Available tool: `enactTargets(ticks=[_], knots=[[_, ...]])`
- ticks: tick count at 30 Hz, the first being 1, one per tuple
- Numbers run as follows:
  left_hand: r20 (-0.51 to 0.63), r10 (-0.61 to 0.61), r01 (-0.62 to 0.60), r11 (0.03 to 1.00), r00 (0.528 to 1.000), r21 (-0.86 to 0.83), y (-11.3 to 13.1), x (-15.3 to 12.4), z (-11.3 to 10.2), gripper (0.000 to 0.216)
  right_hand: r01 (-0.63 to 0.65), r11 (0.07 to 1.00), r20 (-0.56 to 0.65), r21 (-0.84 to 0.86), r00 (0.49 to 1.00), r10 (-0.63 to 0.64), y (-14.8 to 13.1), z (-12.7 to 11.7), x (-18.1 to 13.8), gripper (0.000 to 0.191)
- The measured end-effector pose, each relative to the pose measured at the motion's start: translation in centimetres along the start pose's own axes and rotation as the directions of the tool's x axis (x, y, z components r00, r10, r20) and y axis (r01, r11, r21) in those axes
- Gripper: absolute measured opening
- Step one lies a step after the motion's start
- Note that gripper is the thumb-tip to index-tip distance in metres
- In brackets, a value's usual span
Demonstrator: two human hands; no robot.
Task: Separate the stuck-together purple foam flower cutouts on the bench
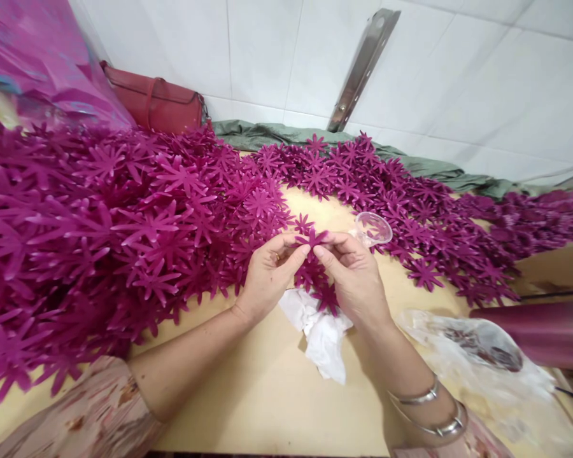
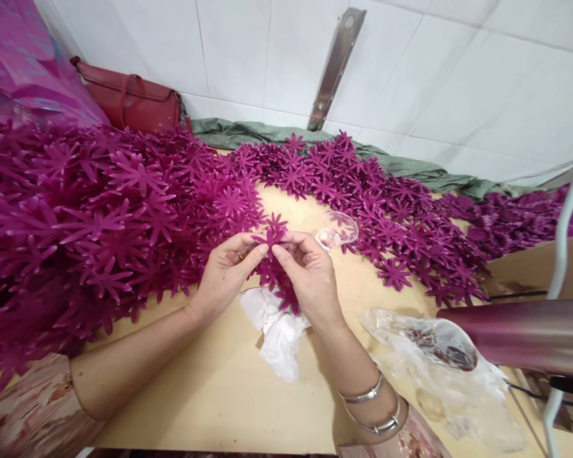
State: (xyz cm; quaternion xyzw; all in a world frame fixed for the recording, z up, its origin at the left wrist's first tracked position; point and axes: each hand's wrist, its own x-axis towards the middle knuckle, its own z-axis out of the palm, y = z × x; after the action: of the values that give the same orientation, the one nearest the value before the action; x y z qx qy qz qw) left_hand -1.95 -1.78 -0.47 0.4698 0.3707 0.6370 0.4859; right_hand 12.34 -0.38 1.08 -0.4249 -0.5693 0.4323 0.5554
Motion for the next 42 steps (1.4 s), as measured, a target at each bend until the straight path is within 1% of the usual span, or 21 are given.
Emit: enactTargets(ticks=[1,3,6,11,17,21,24,26,29,32,34,37,42], knots=[[0.0,0.001,-0.001,1.0,1.0,0.01,-0.1,0.0,0.0,0.018,-0.019,1.0,-0.004,-0.004,1.0,0.019,0.0,-0.1,0.0,0.019],[0.001,0.007,-0.007,1.0,1.0,0.025,-0.1,0.1,0.0,0.018,-0.035,0.999,-0.01,-0.005,0.999,0.034,0.0,-0.2,-0.1,0.018],[0.024,0.011,-0.012,0.999,1.0,0.032,0.0,0.0,-0.1,0.017,-0.029,1.0,0.027,-0.007,0.999,0.029,-0.1,-0.2,-0.3,0.017],[0.067,-0.058,0.055,0.997,0.996,0.045,0.3,-0.2,-0.2,0.018,0.002,1.0,0.09,-0.028,0.996,0.0,-0.3,0.1,-0.4,0.018],[0.105,-0.103,0.089,0.987,0.989,0.131,-0.1,-0.4,-0.4,0.021,0.034,0.997,0.021,-0.07,0.999,-0.033,-0.2,-0.1,-0.3,0.016],[0.101,-0.111,0.095,0.984,0.989,0.154,0.3,-0.4,-0.3,0.024,0.062,0.991,0.019,-0.115,0.998,-0.06,-0.5,-0.1,-0.4,0.023],[0.136,-0.106,0.081,0.982,0.985,0.173,0.7,-0.5,-0.1,0.027,0.065,0.983,0.004,-0.173,0.998,-0.066,-0.7,-0.1,-0.4,0.034],[0.158,-0.111,0.082,0.979,0.981,0.184,0.8,-0.5,-0.1,0.027,0.065,0.982,-0.011,-0.178,0.998,-0.068,-0.7,-0.1,-0.4,0.037],[0.166,-0.128,0.104,0.984,0.978,0.145,0.8,-0.5,0.1,0.025,0.103,0.977,-0.003,-0.188,0.994,-0.105,-0.7,-0.1,-0.3,0.036],[0.179,-0.131,0.118,0.99,0.975,0.08,0.8,-0.5,0.2,0.025,0.218,0.949,0.047,-0.226,0.976,-0.213,-0.7,0.0,-0.2,0.028],[0.165,-0.13,0.122,0.991,0.978,0.056,0.7,-0.5,0.2,0.026,0.278,0.929,0.091,-0.244,0.96,-0.264,-0.7,0.0,-0.2,0.023],[0.109,-0.145,0.143,0.989,0.983,0.027,0.5,-0.3,0.0,0.03,0.302,0.916,0.143,-0.264,0.951,-0.272,-0.5,0.0,-0.2,0.026],[0.077,-0.183,0.188,0.98,0.98,-0.071,-0.2,0.0,-0.3,0.03,0.305,0.904,0.186,-0.3,0.948,-0.258,-0.1,-0.2,-0.3,0.034]])
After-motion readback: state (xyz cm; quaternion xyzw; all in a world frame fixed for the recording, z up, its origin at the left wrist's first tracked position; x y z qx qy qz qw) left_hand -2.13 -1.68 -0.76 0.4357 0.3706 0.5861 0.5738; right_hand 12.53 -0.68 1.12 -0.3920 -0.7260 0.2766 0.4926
